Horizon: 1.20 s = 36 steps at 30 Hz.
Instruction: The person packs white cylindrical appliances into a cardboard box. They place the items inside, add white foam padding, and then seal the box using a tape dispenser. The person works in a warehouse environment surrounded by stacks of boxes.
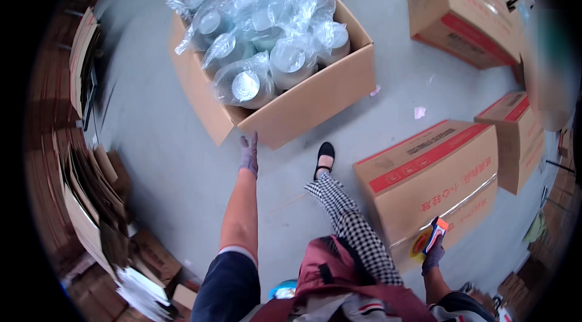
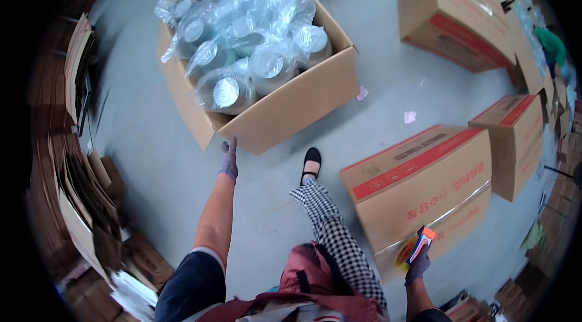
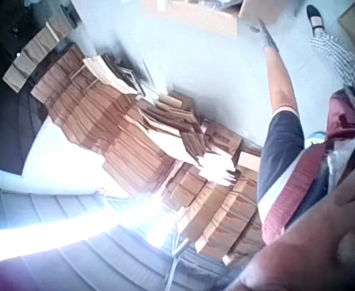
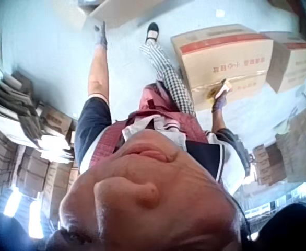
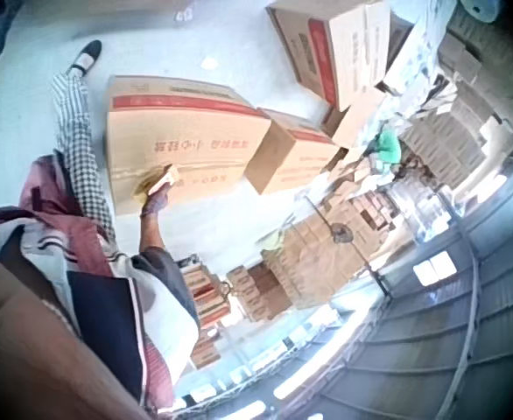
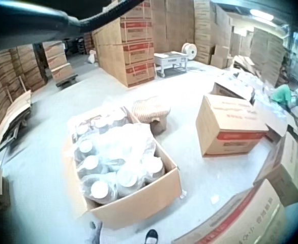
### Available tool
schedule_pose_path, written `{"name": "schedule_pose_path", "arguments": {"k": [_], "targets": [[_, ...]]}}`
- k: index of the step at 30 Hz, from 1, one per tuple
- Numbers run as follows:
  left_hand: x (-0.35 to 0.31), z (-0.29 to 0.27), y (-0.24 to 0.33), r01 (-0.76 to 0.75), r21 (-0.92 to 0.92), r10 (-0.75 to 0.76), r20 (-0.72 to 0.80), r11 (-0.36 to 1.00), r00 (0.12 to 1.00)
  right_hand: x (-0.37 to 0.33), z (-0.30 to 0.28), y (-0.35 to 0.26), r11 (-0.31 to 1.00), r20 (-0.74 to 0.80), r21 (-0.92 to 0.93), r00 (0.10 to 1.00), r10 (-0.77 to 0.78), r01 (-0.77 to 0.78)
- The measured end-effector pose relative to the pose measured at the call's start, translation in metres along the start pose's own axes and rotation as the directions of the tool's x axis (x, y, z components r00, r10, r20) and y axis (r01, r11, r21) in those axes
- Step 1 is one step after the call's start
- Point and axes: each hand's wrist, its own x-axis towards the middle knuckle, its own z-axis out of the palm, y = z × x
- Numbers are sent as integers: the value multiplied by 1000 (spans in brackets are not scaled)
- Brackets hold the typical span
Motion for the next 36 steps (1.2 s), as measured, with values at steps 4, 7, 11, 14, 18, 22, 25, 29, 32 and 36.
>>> {"name": "schedule_pose_path", "arguments": {"k": [4, 7, 11, 14, 18, 22, 25, 29, 32, 36], "targets": [[24, -31, 37, 261, 21, -224, 583, 965, 781, -95, 51, -13, 990, 128, -131, 991, -28, 44], [18, -55, 133, 580, -604, 236, 775, 547, 586, -178, 134, -121, 941, 527, -241, 846, -79, 238], [89, -20, 212, 410, -829, 73, 469, 381, 880, -251, 320, -280, 843, 776, 60, 506, -377, 535], [152, 22, 232, 246, -443, -94, 338, 862, 937, -291, 473, -353, 796, 554, 387, 573, -604, 465], [162, 64, 314, -715, 164, 510, 594, 680, 621, -305, 576, -380, 912, 380, 270, 836, -397, 310], [259, 139, 406, -978, 124, 432, 901, -165, 41, -328, 592, -377, 893, 174, 329, 910, -376, 306], [288, 107, 460, -875, 74, 128, 980, 479, 153, -328, 594, -370, 864, -20, 101, 870, -493, 492], [368, -5, 517, -963, -46, 805, 561, 265, 194, -337, 597, -372, 897, -139, 364, 967, -215, 251], [576, -67, 558, -474, 383, 530, -49, 793, 846, -339, 605, -379, 913, -157, 298, 958, -240, 278], [634, -96, 563, 196, -645, 182, 471, 739, 863, -349, 611, -400, 939, -174, 224, 959, -226, 262]]}}
